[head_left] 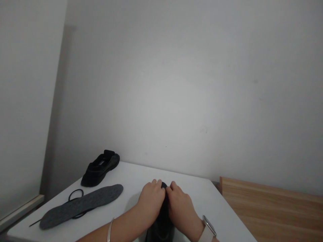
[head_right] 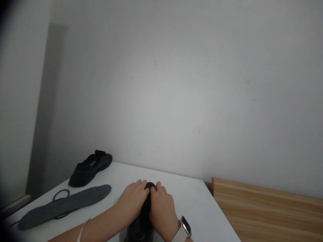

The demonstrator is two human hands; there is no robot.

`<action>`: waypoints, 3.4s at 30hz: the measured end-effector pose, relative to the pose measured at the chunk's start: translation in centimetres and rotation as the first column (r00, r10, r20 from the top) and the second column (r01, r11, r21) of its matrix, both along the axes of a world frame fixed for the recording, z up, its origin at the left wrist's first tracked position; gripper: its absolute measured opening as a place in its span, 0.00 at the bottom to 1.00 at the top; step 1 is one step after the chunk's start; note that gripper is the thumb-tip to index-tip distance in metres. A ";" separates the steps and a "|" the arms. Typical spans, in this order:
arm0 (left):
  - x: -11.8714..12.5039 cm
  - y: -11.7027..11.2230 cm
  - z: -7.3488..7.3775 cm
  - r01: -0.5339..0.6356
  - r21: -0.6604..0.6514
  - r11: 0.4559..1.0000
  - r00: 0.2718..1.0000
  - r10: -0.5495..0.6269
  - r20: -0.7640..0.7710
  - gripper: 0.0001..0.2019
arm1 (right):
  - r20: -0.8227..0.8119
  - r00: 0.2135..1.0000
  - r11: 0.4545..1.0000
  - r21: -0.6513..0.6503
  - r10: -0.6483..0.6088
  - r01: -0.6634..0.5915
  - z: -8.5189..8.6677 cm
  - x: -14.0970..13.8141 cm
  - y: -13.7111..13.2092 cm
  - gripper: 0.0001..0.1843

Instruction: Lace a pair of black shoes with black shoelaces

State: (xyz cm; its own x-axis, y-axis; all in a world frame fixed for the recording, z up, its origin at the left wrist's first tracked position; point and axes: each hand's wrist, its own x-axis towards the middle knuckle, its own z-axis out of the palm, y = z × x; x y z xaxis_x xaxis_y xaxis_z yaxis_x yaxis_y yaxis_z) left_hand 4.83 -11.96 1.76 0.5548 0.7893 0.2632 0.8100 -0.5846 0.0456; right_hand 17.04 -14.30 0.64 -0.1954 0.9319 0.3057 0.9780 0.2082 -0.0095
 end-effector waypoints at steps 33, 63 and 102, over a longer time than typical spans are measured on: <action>-1.2 1.0 4.3 0.799 -0.211 0.564 0.170 0.124 0.978 0.19 | -0.755 0.342 0.815 0.576 0.559 -0.060 5.1 0.1 0.8 0.04; -8.5 4.4 -1.4 0.461 -0.353 0.814 0.600 0.008 0.800 0.09 | -0.958 0.173 0.956 0.186 0.227 -0.226 -1.2 7.3 1.5 0.11; -5.7 2.7 -3.7 0.275 -0.023 0.961 0.789 -0.212 0.577 0.05 | -0.454 0.820 0.937 0.200 0.348 -0.287 -1.8 4.3 0.3 0.09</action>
State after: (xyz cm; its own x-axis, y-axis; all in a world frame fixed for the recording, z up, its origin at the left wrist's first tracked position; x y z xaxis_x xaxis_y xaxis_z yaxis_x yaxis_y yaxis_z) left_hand -0.84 -9.21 -1.98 0.5097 0.6875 0.5172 0.4529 -0.7256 0.5181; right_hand 21.33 -13.98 -1.18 -0.2766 0.7948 0.5402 0.7374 0.5360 -0.4109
